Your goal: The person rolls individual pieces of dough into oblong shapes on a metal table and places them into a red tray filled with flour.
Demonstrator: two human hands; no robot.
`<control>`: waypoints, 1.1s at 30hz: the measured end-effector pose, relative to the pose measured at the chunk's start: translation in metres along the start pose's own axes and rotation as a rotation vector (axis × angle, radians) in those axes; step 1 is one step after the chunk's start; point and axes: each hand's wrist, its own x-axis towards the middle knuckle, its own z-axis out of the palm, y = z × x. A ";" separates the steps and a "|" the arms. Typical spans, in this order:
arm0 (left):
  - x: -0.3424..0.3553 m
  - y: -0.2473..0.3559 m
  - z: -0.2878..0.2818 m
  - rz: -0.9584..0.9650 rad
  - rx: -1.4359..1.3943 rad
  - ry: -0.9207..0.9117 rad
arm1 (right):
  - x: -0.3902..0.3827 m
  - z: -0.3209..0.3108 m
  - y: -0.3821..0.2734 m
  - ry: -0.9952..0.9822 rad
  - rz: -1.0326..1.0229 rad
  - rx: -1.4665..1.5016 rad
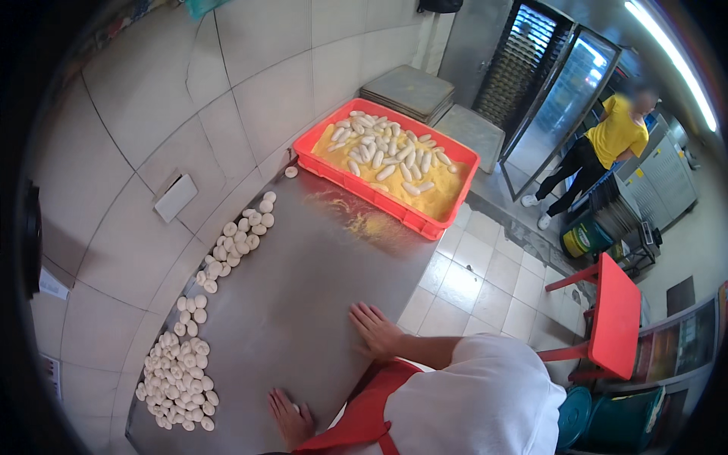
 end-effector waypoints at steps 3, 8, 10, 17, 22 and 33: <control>0.077 0.005 -0.025 0.071 0.096 0.149 | 0.081 -0.018 -0.002 -0.019 -0.070 -0.073; 0.179 0.029 -0.062 0.067 0.143 0.106 | 0.215 -0.054 -0.014 0.097 0.030 -0.059; 0.203 0.032 -0.061 0.026 0.161 0.154 | 0.233 -0.055 -0.017 0.111 0.077 -0.065; 0.078 0.048 -0.022 0.025 0.105 0.078 | 0.092 -0.014 -0.033 0.135 0.009 -0.070; 0.005 0.050 -0.028 0.112 -0.032 -0.057 | -0.012 -0.034 -0.038 -0.092 -0.021 0.191; 0.235 0.128 -0.086 0.244 -0.556 0.364 | 0.090 -0.093 -0.012 -0.076 0.228 2.404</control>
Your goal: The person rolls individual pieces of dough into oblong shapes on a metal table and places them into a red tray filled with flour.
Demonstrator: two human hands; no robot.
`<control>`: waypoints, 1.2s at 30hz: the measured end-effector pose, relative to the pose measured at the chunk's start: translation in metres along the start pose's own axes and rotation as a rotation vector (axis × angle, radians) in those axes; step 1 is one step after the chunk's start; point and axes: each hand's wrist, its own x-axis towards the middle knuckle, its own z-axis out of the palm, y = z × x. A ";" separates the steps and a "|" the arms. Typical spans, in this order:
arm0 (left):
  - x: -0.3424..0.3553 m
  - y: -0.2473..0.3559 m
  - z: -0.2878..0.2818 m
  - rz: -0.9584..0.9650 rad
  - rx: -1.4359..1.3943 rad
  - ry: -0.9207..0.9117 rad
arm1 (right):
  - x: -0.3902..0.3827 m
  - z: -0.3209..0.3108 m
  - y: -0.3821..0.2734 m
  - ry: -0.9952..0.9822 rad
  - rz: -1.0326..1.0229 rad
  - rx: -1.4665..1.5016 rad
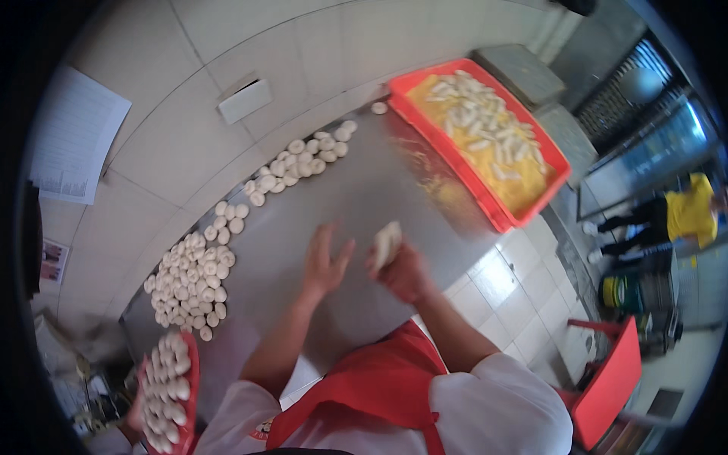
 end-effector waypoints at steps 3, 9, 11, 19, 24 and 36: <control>0.080 -0.071 -0.014 -0.096 0.246 0.046 | 0.058 0.020 -0.111 0.102 -0.451 0.174; 0.185 -0.128 -0.027 -0.347 0.602 -0.026 | 0.225 0.001 -0.130 0.368 -0.193 -0.614; 0.197 -0.130 -0.017 -0.335 0.623 -0.079 | 0.299 -0.016 -0.099 0.365 -0.240 -1.221; 0.132 -0.119 -0.021 0.044 0.412 0.277 | 0.310 0.007 -0.060 0.522 -0.618 -1.471; 0.077 -0.152 -0.057 -0.656 -0.847 0.598 | 0.173 -0.020 -0.022 0.300 -0.343 -1.198; -0.153 -0.032 -0.078 -0.686 -1.139 0.451 | -0.001 0.058 0.095 -0.323 -0.022 -1.102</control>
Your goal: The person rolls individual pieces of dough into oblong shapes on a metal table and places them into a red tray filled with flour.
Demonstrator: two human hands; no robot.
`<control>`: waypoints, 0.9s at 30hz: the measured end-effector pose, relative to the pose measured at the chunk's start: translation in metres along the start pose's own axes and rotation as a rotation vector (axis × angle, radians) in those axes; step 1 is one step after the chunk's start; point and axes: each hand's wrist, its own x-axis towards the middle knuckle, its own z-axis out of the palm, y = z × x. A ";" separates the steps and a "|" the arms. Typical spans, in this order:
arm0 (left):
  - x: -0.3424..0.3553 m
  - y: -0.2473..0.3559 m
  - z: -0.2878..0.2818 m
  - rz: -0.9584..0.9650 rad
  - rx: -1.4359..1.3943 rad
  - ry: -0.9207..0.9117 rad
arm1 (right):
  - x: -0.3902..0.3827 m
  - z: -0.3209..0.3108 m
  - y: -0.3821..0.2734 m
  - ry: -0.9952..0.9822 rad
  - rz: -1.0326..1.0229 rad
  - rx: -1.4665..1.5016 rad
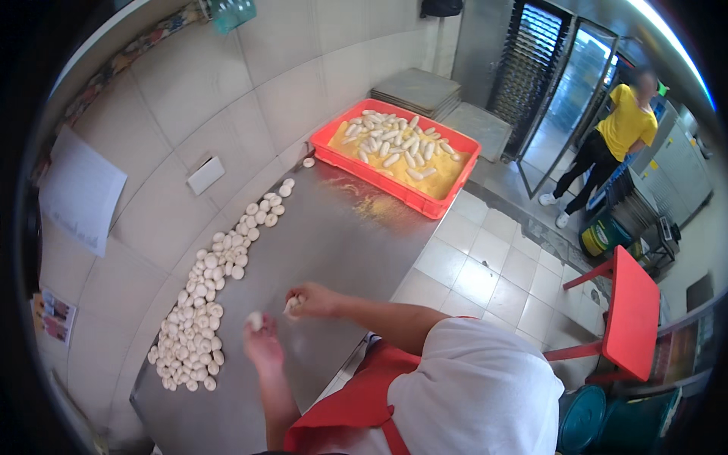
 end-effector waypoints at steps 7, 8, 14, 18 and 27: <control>-0.021 0.014 -0.097 0.348 0.581 0.056 | 0.092 -0.074 0.003 0.602 0.103 -0.445; -0.048 0.025 -0.124 0.364 0.920 0.002 | 0.088 -0.052 0.001 0.537 0.137 -0.551; -0.114 -0.069 -0.168 0.569 1.544 -0.250 | -0.090 -0.064 0.111 0.065 0.078 -1.145; -0.078 -0.056 -0.115 0.520 1.726 -0.257 | -0.086 -0.036 0.095 0.051 0.047 -1.364; 0.111 -0.018 -0.007 0.621 1.878 -0.152 | 0.122 -0.075 0.054 0.275 0.136 -1.447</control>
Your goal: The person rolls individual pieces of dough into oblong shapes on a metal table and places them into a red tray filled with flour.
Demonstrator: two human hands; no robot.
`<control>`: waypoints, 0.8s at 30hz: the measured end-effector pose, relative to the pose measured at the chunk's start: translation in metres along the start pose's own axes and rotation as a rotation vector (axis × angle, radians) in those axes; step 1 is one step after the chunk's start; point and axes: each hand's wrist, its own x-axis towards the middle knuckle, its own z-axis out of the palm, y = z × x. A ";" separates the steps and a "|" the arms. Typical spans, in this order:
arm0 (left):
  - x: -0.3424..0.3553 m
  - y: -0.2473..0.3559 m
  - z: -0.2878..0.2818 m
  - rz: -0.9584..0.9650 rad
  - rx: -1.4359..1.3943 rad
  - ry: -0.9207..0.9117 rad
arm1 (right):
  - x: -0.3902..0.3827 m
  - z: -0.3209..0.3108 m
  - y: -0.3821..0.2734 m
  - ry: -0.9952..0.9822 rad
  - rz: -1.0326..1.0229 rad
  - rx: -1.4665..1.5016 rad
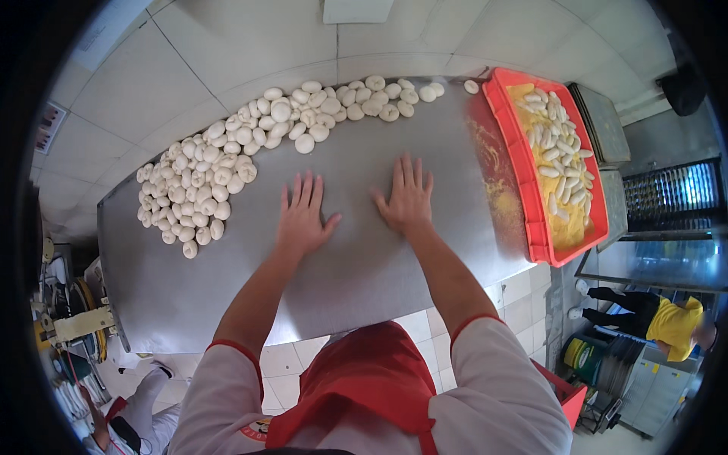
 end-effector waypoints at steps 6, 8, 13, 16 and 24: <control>-0.086 0.013 0.016 -0.052 -0.047 -0.067 | -0.077 0.024 0.000 0.041 0.070 0.025; -0.143 0.034 -0.004 -0.014 -0.098 -0.114 | -0.150 0.037 0.006 0.016 -0.003 0.043; -0.214 0.029 -0.030 0.052 -0.181 -0.230 | -0.252 0.002 0.009 -0.018 -0.016 0.209; -0.161 0.029 -0.017 -0.122 -0.339 -0.240 | -0.230 0.000 0.015 0.003 0.124 0.345; 0.035 0.112 -0.044 -0.038 -0.713 0.071 | -0.116 -0.074 0.064 -0.106 0.292 2.566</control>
